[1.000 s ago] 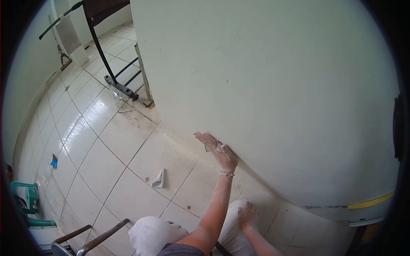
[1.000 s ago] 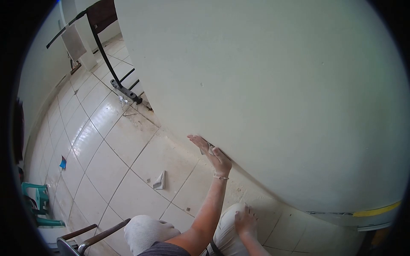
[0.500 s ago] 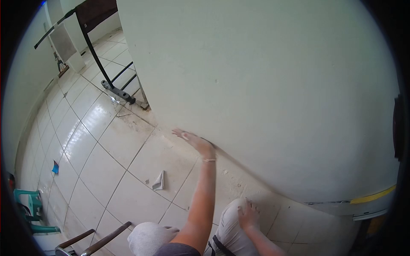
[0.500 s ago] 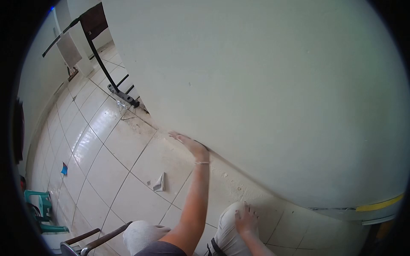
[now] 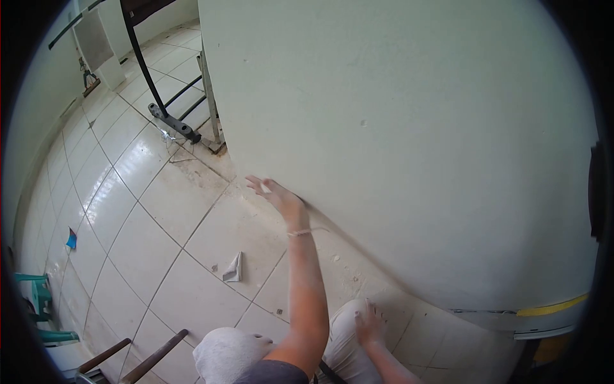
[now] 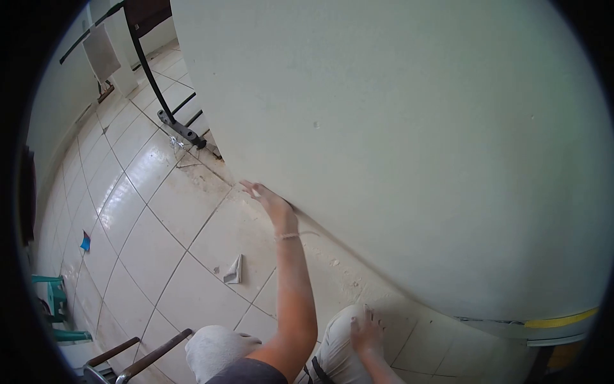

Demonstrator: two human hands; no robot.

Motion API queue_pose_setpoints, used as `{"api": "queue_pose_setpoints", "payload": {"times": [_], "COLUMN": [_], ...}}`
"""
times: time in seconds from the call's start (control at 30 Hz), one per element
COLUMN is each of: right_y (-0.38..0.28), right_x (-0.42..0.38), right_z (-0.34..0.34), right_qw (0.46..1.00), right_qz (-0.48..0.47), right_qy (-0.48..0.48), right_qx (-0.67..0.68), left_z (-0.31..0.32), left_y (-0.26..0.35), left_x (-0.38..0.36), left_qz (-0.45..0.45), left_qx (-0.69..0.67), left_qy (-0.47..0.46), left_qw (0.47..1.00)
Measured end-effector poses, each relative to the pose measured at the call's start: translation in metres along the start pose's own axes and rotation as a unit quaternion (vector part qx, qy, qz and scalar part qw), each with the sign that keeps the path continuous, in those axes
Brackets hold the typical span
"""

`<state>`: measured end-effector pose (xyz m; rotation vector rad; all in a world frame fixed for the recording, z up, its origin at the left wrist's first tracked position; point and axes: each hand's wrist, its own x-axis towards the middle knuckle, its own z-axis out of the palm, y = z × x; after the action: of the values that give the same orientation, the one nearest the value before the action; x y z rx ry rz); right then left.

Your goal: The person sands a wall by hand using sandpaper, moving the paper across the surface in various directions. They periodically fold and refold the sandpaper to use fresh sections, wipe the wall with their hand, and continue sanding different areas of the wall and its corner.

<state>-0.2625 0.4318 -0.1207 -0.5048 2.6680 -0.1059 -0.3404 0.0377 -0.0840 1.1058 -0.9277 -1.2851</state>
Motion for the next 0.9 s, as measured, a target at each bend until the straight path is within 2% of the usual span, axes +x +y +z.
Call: {"api": "queue_pose_setpoints", "payload": {"times": [0.03,0.1,0.17,0.23,0.3,0.43,0.53,0.63,0.7,0.83,0.9], "right_y": [-0.004,-0.008,-0.01,-0.015,-0.022,-0.019,-0.019,-0.02,-0.017,-0.027,-0.024], "right_x": [-0.002,-0.002,0.001,-0.002,-0.004,-0.001,0.002,-0.003,-0.001,-0.003,0.0], "right_z": [-0.002,-0.012,-0.014,-0.013,-0.018,-0.011,-0.009,-0.012,-0.005,-0.017,-0.014], "right_qw": [1.0,1.0,1.0,0.999,0.999,0.998,0.998,0.997,0.998,0.998,0.998], "right_qz": [0.006,0.013,0.018,0.024,0.031,0.032,0.037,0.037,0.028,0.037,0.031], "right_qy": [-0.008,-0.016,-0.012,-0.02,-0.03,-0.023,-0.032,-0.032,-0.019,-0.039,-0.028], "right_qx": [-0.003,-0.018,-0.02,-0.017,-0.02,-0.046,-0.034,-0.056,-0.059,-0.041,-0.038], "left_z": [-0.006,-0.027,-0.022,-0.018,-0.014,0.003,0.016,0.012,0.008,-0.018,-0.026], "left_y": [-0.011,-0.071,-0.078,-0.058,-0.063,-0.05,-0.02,0.002,0.029,0.004,-0.033], "left_x": [0.035,0.108,0.117,0.072,0.008,-0.136,-0.145,-0.076,-0.018,0.072,0.076], "left_qz": [-0.03,-0.065,-0.051,0.005,0.03,0.068,0.11,0.24,0.248,0.183,0.135], "left_qx": [-0.039,-0.099,-0.129,-0.109,-0.016,0.01,0.027,0.045,0.034,0.015,-0.003], "left_qy": [0.01,-0.031,-0.031,0.008,0.008,-0.054,-0.047,-0.051,-0.043,-0.043,-0.035], "left_qw": [0.999,0.992,0.99,0.994,0.999,0.996,0.992,0.968,0.967,0.982,0.99]}}
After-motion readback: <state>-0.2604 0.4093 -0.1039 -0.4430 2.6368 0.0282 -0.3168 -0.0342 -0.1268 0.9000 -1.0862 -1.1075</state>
